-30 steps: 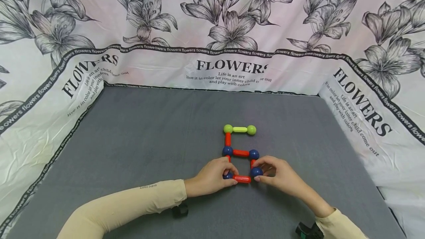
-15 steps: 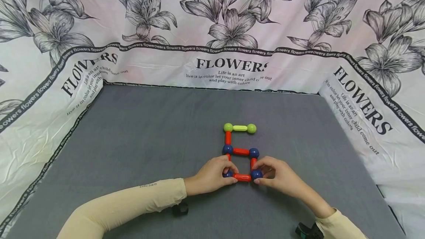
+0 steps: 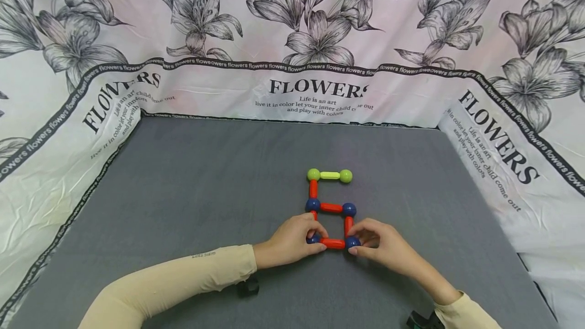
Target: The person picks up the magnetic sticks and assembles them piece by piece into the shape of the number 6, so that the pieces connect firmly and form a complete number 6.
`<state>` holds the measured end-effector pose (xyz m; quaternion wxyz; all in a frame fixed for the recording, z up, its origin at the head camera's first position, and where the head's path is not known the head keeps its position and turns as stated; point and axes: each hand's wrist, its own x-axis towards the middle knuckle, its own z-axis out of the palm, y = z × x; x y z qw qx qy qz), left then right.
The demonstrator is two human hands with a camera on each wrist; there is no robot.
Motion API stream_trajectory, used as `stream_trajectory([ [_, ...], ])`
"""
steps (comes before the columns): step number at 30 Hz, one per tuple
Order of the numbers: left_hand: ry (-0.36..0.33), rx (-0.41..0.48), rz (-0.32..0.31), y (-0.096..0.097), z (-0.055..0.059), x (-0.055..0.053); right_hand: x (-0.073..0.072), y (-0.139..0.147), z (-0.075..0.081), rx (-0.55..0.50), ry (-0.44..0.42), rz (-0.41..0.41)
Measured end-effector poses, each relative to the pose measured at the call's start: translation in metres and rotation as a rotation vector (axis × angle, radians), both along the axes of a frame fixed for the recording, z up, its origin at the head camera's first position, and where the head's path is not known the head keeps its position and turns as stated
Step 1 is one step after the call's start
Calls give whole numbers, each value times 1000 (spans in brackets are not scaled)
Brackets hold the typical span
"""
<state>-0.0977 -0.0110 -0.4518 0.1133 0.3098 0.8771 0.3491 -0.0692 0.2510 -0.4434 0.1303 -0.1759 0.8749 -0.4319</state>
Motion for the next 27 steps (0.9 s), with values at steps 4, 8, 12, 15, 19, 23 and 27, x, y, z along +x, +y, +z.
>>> stream_trajectory([
  [4, 16, -22, -7, 1, 1, -1, 0, 1, -1, 12, -42, -36],
  [8, 36, -58, -26, 2, 4, -2, -1, 3, -2, 17, -109, -47],
  [12, 47, -68, -60, 4, 11, -10, -3, 6, -5, -24, -154, -38],
  [15, 68, -61, -108, 8, 19, -20, -5, 9, -8, -62, -175, -23],
  [19, 125, -68, -192, 17, 33, -38, -8, 13, -11, -105, -201, -4],
  [23, 158, -94, -278, 31, 41, -58, -10, 16, -15, -149, -218, 26],
  [27, 138, -106, -395, 45, 42, -78, -13, 20, -18, -191, -230, 62],
])
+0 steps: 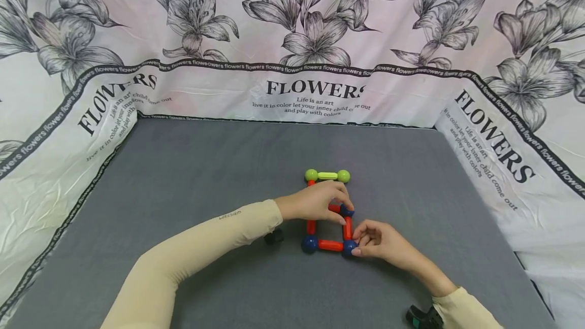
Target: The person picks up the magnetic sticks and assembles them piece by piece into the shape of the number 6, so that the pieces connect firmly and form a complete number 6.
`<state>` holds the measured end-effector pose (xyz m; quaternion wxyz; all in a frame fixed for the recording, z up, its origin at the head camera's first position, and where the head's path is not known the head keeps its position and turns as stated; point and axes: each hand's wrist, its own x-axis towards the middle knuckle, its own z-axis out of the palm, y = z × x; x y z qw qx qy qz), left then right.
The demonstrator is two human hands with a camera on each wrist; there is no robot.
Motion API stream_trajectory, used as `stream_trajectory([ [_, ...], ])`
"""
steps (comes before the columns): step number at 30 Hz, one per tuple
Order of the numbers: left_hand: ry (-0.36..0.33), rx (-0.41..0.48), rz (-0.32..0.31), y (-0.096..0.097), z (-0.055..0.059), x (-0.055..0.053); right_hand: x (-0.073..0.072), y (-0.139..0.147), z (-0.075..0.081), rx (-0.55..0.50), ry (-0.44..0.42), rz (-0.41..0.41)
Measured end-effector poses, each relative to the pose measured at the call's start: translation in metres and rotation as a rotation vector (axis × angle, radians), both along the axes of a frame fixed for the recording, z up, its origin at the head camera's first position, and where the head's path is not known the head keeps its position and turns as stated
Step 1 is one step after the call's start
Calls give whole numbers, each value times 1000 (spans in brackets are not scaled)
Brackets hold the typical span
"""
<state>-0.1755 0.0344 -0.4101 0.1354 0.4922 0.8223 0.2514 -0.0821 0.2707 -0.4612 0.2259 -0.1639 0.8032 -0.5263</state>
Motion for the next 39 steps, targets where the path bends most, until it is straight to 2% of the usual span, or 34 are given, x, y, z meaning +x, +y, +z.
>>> stream_trajectory([
  [3, -20, -30, -88, 10, -1, -12, -2, 2, -2, -24, -6, 17],
  [6, -57, -63, -151, 17, -5, -22, -3, 4, -4, -39, -9, 27],
  [11, -125, -102, -186, 23, -11, -33, -4, 4, -4, -49, -11, 23],
  [14, -116, -116, -206, 26, -16, -35, -3, 4, -4, -61, 1, 30],
  [17, -65, -115, -229, 28, -21, -35, -3, 5, -5, -67, 11, 39],
  [20, -13, -106, -232, 29, -23, -34, -3, 4, -5, -60, 13, 37],
  [22, -7, -94, -223, 30, -23, -34, -4, 4, -5, -56, 12, 33],
  [39, -100, -88, -187, 22, -22, -32, -2, 5, -5, -47, -10, 27],
])
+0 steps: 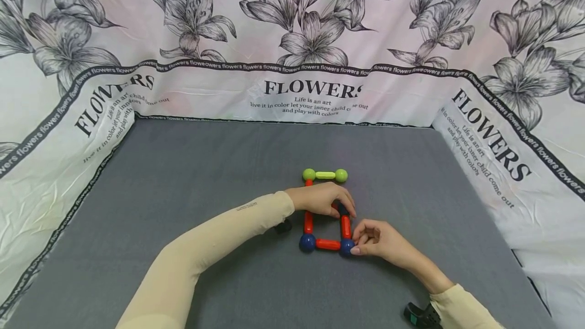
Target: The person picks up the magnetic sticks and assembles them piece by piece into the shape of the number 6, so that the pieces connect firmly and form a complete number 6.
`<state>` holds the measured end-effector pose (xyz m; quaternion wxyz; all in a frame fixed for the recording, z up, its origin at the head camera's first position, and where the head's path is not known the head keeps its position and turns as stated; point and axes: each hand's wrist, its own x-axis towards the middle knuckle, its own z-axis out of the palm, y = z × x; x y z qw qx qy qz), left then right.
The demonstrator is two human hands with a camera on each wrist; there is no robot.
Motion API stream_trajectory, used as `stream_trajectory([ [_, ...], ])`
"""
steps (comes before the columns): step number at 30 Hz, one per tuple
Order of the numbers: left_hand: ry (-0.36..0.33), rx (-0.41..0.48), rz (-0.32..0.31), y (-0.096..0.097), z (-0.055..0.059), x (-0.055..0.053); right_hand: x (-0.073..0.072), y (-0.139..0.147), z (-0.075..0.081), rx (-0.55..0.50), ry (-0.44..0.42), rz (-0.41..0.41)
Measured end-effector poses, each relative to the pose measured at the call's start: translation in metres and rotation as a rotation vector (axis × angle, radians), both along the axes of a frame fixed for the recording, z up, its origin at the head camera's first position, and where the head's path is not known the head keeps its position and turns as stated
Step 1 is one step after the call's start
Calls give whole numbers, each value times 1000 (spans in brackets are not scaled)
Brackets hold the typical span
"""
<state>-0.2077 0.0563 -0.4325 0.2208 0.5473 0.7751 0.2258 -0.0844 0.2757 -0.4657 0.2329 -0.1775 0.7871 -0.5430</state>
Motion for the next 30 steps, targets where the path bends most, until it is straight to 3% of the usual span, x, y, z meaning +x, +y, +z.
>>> stream_trajectory([
  [3, -21, 47, 49, -8, 2, -3, 0, -1, 0, 1, -1, -2],
  [5, -19, 102, 132, -15, 3, -6, 1, -2, -1, -2, 1, -11],
  [7, 18, 160, 268, -22, 4, -11, 3, -4, -1, 1, 3, -29],
  [9, 58, 189, 443, -30, 5, -14, 5, -6, -1, 19, 20, -59],
  [12, 100, 148, 681, -41, 5, -20, 9, -12, 1, 83, 81, -101],
  [14, 99, 84, 766, -46, 4, -23, 12, -16, 3, 132, 135, -113],
  [17, 42, 26, 778, -51, 1, -27, 14, -21, 6, 175, 190, -116],
  [21, -54, 52, 743, -55, -4, -34, 12, -22, 8, 182, 194, -130],
  [30, -54, 86, 757, -62, -9, -51, -6, -22, 10, 224, 252, -152],
])
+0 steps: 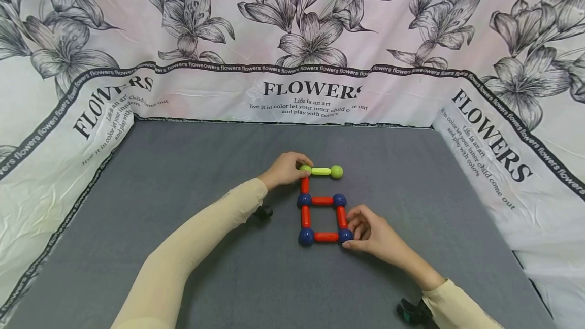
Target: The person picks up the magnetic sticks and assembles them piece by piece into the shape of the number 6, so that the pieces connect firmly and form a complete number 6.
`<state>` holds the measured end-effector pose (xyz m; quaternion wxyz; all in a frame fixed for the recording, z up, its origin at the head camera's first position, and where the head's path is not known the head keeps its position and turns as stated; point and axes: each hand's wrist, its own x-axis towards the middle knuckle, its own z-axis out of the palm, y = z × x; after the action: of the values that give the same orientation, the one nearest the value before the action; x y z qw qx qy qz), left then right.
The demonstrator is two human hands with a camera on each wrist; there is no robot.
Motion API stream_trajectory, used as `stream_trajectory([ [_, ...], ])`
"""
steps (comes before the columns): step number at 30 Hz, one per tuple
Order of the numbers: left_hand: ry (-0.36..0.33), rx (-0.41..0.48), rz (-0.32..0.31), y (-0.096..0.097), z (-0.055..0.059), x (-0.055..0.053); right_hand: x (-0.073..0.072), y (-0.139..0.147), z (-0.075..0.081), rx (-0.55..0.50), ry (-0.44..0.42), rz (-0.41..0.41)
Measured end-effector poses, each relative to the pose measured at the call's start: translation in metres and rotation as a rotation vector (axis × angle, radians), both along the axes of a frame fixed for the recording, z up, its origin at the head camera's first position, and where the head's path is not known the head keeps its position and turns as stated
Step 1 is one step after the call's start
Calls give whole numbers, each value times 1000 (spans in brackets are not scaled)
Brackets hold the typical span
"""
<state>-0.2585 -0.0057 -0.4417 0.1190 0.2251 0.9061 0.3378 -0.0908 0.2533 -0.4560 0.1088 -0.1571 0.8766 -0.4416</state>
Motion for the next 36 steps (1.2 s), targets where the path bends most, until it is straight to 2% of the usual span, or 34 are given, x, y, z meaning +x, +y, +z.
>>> stream_trajectory([
  [7, -7, -6, 39, -5, 3, -14, -19, -3, 0, 14, 19, -4],
  [14, 12, 19, 89, -11, 1, -33, -37, -12, 1, 40, 44, -27],
  [18, -5, 32, 108, -12, 0, -40, -43, -17, 2, 58, 46, -34],
  [22, -24, 41, 114, -13, 0, -43, -45, -19, 3, 63, 35, -45],
  [36, -18, 51, 123, -12, 1, -48, -49, -23, 3, 69, 10, -71],
])
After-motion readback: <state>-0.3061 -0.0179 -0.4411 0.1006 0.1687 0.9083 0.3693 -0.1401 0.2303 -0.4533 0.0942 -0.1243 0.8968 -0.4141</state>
